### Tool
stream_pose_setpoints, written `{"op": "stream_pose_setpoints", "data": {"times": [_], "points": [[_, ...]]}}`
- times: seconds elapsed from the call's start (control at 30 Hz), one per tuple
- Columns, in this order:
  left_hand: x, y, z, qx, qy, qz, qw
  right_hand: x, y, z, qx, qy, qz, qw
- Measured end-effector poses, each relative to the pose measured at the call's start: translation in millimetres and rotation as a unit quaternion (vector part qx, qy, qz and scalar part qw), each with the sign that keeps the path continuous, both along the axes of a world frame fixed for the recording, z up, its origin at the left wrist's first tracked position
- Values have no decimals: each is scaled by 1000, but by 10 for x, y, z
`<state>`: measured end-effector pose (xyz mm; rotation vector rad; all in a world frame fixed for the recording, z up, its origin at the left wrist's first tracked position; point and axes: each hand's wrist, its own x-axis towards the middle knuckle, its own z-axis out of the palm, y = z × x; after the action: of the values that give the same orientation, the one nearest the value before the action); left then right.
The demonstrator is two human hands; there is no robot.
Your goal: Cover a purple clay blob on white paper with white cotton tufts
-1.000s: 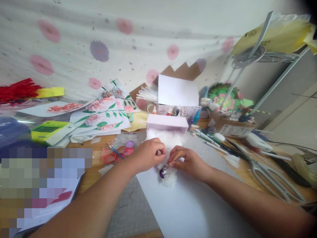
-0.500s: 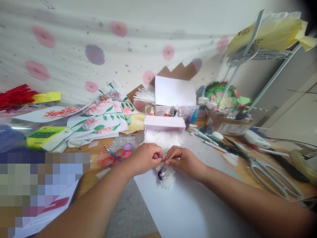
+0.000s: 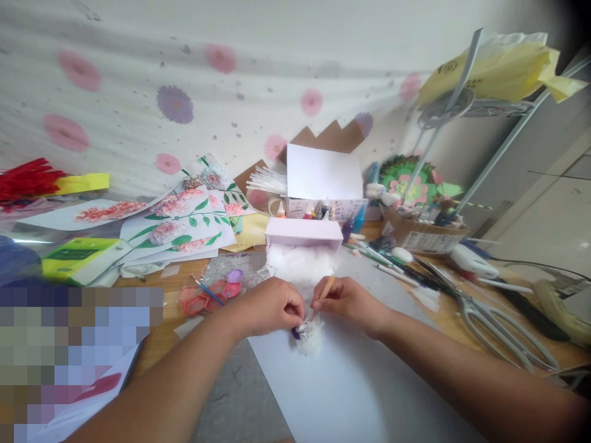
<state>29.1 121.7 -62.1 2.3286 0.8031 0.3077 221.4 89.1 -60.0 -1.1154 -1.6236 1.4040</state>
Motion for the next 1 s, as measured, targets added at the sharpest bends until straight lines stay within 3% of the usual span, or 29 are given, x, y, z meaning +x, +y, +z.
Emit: {"op": "stream_pose_setpoints", "data": {"times": [0.23,0.47,0.6,0.67,0.83,1.0], "points": [[-4,15,2,17,10,1,1000,-98,20,54,33,33,-73,996],[15,27,-12,32,6,-5,999,-133,57,-112,88,-82,-42,992],[-11,56,23,55,-16,115,992,-133,31,-142,126,-172,-32,976],[-41,68,55,30,-35,161,986,-141,23,-130,136,-185,-34,973],[-73,61,43,8,5,79,997,-138,33,-116,87,-166,-49,981],[-30,35,-49,24,42,45,998,-110,11,-103,20,-20,-65,997]]}}
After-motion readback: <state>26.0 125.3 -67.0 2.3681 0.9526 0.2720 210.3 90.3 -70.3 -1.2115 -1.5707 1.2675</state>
